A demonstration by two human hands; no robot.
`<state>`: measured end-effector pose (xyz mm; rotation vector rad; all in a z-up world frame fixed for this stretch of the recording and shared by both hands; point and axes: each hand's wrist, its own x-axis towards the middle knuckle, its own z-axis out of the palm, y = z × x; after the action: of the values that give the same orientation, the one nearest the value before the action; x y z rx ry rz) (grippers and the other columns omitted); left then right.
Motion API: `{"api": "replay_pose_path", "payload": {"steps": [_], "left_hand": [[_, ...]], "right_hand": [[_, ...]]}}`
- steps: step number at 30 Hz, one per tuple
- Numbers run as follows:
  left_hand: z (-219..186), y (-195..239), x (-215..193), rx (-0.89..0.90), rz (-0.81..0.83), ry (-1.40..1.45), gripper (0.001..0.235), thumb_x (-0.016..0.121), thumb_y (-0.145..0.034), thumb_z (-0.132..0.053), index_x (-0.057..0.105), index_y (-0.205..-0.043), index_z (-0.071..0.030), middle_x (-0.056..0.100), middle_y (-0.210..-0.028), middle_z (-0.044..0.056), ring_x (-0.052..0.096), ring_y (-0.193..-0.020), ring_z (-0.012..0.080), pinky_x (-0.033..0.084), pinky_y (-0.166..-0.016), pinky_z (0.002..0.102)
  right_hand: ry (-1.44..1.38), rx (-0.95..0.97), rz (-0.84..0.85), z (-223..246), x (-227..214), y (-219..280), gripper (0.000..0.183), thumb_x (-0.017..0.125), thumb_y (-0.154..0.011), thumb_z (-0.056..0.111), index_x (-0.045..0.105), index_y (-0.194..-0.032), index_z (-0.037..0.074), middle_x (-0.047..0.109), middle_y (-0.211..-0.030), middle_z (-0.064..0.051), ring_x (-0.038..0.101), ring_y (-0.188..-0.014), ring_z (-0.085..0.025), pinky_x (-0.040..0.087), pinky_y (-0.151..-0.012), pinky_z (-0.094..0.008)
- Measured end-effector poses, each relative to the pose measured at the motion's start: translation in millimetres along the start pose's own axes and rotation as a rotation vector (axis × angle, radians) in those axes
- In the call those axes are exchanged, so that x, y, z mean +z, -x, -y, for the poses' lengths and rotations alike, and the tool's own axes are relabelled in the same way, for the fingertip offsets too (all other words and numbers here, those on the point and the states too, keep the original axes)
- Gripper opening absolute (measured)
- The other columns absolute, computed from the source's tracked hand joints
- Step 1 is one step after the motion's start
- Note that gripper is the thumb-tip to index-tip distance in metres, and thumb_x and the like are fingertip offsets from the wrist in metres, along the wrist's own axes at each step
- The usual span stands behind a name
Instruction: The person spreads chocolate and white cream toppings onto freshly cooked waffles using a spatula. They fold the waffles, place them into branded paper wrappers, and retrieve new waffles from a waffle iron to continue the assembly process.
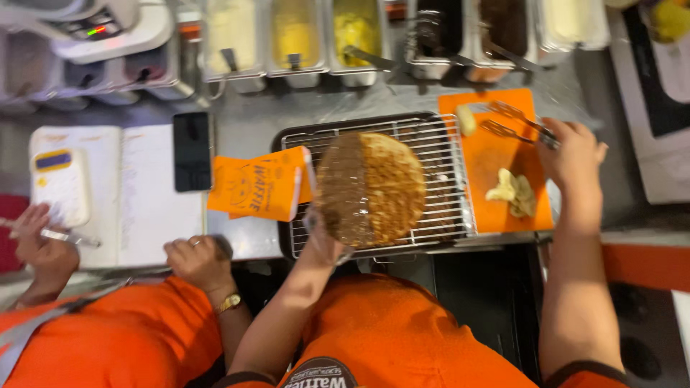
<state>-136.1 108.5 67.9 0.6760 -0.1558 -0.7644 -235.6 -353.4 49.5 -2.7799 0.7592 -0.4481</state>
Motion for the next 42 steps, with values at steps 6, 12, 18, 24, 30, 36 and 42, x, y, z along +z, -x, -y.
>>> {"api": "replay_pose_path", "payload": {"steps": [6,12,18,24,30,36,42], "left_hand": [[52.8,-40.6,14.1,-0.329,0.091,0.627,0.045,0.049,-0.111,-0.034,0.059,-0.140,-0.001,0.065,-0.132,0.020,0.067,-0.118,0.0323,0.060,-0.095,0.047],[38.0,-51.5,21.8,-0.341,0.074,0.690,0.047,0.043,-0.114,-0.034,0.055,-0.148,-0.003,0.062,-0.140,0.020,0.064,-0.124,0.0357,0.057,-0.103,0.052],[18.8,-63.2,22.7,-0.328,0.093,0.734,0.048,0.044,-0.111,-0.035,0.055,-0.144,-0.002,0.063,-0.137,0.020,0.066,-0.121,0.0357,0.057,-0.102,0.052],[26.2,-56.5,13.0,-0.248,-0.040,0.672,0.042,0.046,-0.117,-0.026,0.057,-0.148,-0.001,0.065,-0.137,0.017,0.067,-0.120,0.0316,0.057,-0.103,0.046],[9.0,-58.3,13.7,-0.293,-0.072,0.613,0.043,0.047,-0.107,-0.031,0.061,-0.137,-0.003,0.068,-0.128,0.016,0.070,-0.112,0.0300,0.060,-0.095,0.045],[16.9,-67.4,-1.5,-0.258,-0.234,0.465,0.037,0.054,-0.109,-0.032,0.064,-0.129,-0.003,0.071,-0.117,0.012,0.070,-0.101,0.0257,0.060,-0.086,0.039],[2.8,-68.1,7.1,-0.255,-0.262,0.470,0.039,0.051,-0.107,-0.033,0.064,-0.129,-0.004,0.069,-0.118,0.011,0.068,-0.103,0.0245,0.060,-0.086,0.037]], "right_hand": [[-0.097,-0.204,-0.088,71.6,-54.1,-26.0,0.049,0.077,-0.097,0.015,0.060,-0.143,0.012,0.061,-0.136,-0.019,0.057,-0.130,-0.039,0.048,-0.110,-0.050],[-0.042,-0.484,-0.022,167.9,-77.7,-46.4,0.064,0.079,-0.093,0.017,0.057,-0.153,0.013,0.057,-0.148,-0.019,0.060,-0.127,-0.038,0.055,-0.092,-0.046],[0.128,-0.528,0.077,192.5,-60.2,-71.5,0.054,0.077,-0.094,0.025,0.062,-0.144,0.014,0.062,-0.123,-0.014,0.063,-0.113,-0.036,0.056,-0.082,-0.047],[0.223,-0.604,0.019,195.5,-33.2,-99.0,0.022,0.073,-0.094,0.017,0.066,-0.113,0.010,0.064,-0.102,-0.012,0.067,-0.105,-0.033,0.057,-0.077,-0.046],[0.356,-0.550,0.033,193.2,-21.8,-144.6,0.018,0.068,-0.083,0.014,0.063,-0.098,0.005,0.068,-0.092,-0.015,0.068,-0.090,-0.035,0.056,-0.065,-0.047],[0.588,-0.653,0.001,193.0,-2.4,-174.8,0.015,0.064,-0.085,0.015,0.066,-0.099,0.010,0.070,-0.090,-0.009,0.070,-0.086,-0.028,0.055,-0.059,-0.040],[0.697,-0.684,-0.053,190.4,-12.2,-206.8,0.009,0.065,-0.088,0.019,0.072,-0.091,0.015,0.072,-0.090,-0.004,0.070,-0.086,-0.025,0.053,-0.065,-0.041]]}}
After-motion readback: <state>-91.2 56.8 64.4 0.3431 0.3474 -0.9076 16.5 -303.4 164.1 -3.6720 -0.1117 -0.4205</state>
